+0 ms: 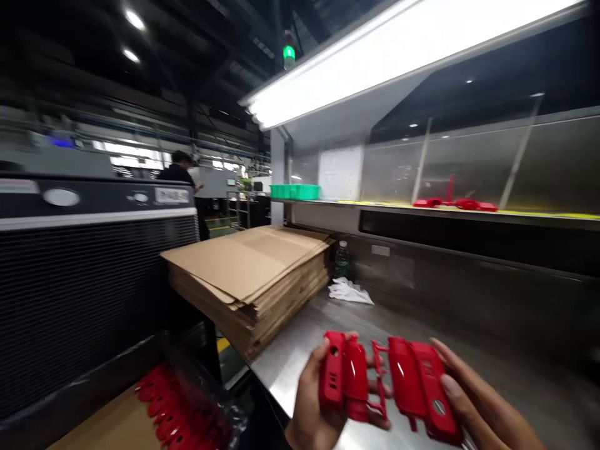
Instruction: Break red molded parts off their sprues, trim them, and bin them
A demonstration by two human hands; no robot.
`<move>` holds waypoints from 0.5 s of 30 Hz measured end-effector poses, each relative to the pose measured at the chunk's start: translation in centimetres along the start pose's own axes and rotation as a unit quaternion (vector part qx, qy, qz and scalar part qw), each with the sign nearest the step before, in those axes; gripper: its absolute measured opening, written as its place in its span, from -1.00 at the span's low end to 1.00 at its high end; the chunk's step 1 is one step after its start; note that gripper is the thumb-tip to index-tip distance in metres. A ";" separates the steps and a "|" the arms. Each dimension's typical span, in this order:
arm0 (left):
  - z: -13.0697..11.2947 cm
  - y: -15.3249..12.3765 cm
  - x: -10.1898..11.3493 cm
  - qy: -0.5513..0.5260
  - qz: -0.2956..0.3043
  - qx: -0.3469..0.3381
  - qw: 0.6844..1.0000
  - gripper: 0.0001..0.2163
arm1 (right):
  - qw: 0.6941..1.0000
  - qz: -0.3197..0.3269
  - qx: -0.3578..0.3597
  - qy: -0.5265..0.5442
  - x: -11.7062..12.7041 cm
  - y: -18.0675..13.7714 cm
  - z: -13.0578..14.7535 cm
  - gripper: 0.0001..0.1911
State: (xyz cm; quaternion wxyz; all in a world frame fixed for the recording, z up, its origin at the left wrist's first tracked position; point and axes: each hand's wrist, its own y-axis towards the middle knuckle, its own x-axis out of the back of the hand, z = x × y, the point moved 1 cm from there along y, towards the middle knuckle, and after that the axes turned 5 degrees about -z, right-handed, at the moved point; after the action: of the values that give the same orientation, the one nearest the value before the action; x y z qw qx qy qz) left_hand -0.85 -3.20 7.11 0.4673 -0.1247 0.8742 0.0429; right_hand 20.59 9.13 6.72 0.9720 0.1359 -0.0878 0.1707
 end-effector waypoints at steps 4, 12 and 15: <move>-0.3 0.8 -0.9 -0.014 0.082 -0.011 0.996 -0.55 | 0.976 0.044 -0.083 0.197 -0.5 -2.5 3.1 -0.35; 1.0 1.2 -4.2 0.105 0.191 -0.009 0.976 -0.27 | 0.960 -0.032 -0.058 0.272 2.6 -3.5 -0.8 -0.35; 1.9 1.2 -5.6 0.168 0.179 -0.007 0.969 -0.19 | 0.947 -0.044 -0.067 0.312 3.9 -3.3 -2.4 -0.32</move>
State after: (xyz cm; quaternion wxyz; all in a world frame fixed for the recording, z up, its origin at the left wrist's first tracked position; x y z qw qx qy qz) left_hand 3.33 -0.71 10.67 0.2978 0.0254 0.9478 0.1108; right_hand 25.66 8.02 4.56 0.9643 0.0138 0.2143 0.1549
